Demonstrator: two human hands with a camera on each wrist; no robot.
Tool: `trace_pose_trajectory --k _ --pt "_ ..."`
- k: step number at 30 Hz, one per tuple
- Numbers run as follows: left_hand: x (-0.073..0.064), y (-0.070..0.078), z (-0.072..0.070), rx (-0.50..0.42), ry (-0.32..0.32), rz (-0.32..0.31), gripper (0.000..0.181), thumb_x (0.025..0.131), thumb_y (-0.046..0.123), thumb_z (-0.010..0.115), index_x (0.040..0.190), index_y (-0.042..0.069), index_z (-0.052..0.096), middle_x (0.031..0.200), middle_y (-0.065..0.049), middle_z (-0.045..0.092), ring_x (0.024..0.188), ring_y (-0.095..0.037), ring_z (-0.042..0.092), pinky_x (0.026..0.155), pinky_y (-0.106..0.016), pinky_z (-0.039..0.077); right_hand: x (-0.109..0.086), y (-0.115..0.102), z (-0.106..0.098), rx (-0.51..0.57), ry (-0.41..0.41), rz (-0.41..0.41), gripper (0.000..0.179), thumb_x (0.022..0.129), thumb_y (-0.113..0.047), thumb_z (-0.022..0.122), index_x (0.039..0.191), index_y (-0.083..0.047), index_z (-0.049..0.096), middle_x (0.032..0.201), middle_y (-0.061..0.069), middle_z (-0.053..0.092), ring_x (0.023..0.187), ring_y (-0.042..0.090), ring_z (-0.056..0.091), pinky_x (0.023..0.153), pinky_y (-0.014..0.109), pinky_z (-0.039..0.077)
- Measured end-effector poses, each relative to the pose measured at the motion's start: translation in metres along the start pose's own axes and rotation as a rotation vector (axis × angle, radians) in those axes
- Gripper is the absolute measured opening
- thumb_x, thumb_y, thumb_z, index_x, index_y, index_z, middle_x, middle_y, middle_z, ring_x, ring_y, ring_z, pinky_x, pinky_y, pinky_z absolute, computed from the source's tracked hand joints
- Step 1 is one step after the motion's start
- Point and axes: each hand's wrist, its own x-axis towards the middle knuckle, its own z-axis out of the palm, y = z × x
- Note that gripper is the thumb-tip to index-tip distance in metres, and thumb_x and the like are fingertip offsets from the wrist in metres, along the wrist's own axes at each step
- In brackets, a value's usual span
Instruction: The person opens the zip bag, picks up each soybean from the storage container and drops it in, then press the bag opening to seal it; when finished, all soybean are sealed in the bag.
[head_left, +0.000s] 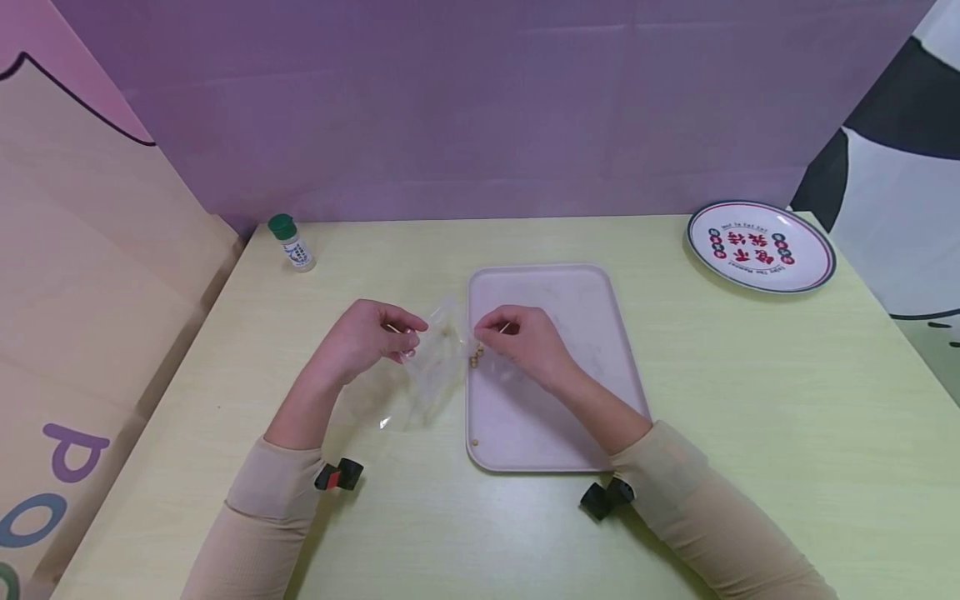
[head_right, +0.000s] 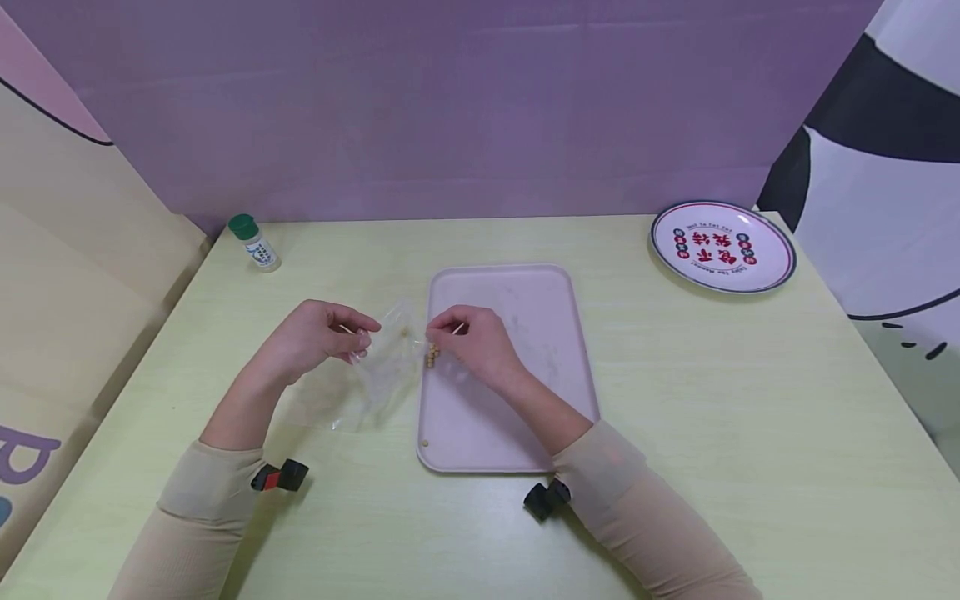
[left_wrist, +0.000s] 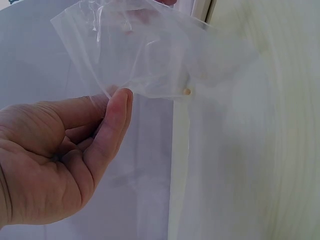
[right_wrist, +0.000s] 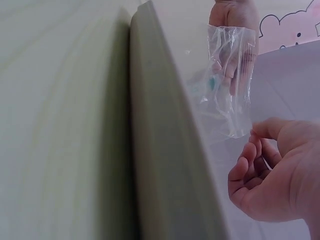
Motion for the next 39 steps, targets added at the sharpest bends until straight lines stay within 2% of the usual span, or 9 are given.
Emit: trace_pose_trajectory --k 7,12,17,29,39 --pt "-0.0003 -0.0016 -0.0027 -0.005 0.005 -0.001 0.027 0.095 0.004 0.07 0.121 0.0 0.072 0.106 -0.014 0.065 0.086 -0.025 0.068 0.087 -0.044 0.058 0.0006 0.0013 -0.0004 -0.065 -0.005 0.033 0.009 0.093 -0.013 0.073 0.097 -0.006 0.076 0.086 0.003 0.068 0.076 0.019 0.057 0.063 0.028 0.047" --pt "-0.0018 -0.0005 -0.0035 -0.009 0.007 0.001 0.027 0.094 0.004 0.071 0.121 0.0 0.071 0.105 -0.014 0.065 0.087 -0.026 0.068 0.087 -0.044 0.058 0.0002 0.0026 -0.0006 -0.118 -0.102 0.048 0.008 0.092 -0.01 0.072 0.097 -0.006 0.077 0.084 0.002 0.068 0.074 0.017 0.057 0.06 0.027 0.048" --pt "-0.0026 0.0008 -0.0034 -0.007 0.01 0.005 0.027 0.094 0.004 0.07 0.121 -0.001 0.071 0.105 -0.014 0.065 0.086 -0.025 0.068 0.086 -0.044 0.058 0.0008 0.0044 0.0006 -0.177 -0.186 0.018 0.008 0.092 -0.008 0.072 0.097 -0.004 0.077 0.086 0.002 0.071 0.075 0.015 0.058 0.062 0.025 0.048" --pt "-0.0036 0.0017 -0.0022 -0.02 0.004 0.01 0.027 0.094 0.003 0.07 0.121 -0.002 0.071 0.105 -0.014 0.065 0.088 -0.028 0.068 0.087 -0.045 0.058 0.0012 0.0084 0.0022 -0.243 -0.251 0.012 0.011 0.092 -0.006 0.073 0.101 -0.007 0.078 0.096 0.0 0.073 0.085 0.017 0.057 0.076 0.027 0.048" --pt "-0.0034 0.002 -0.0022 -0.018 0.009 0.005 0.027 0.094 0.004 0.07 0.121 -0.001 0.071 0.106 -0.014 0.065 0.089 -0.029 0.069 0.087 -0.045 0.058 0.0004 0.0091 0.0049 -0.27 -0.266 -0.041 0.012 0.09 -0.002 0.072 0.1 -0.006 0.078 0.086 -0.002 0.071 0.081 0.014 0.057 0.077 0.026 0.047"
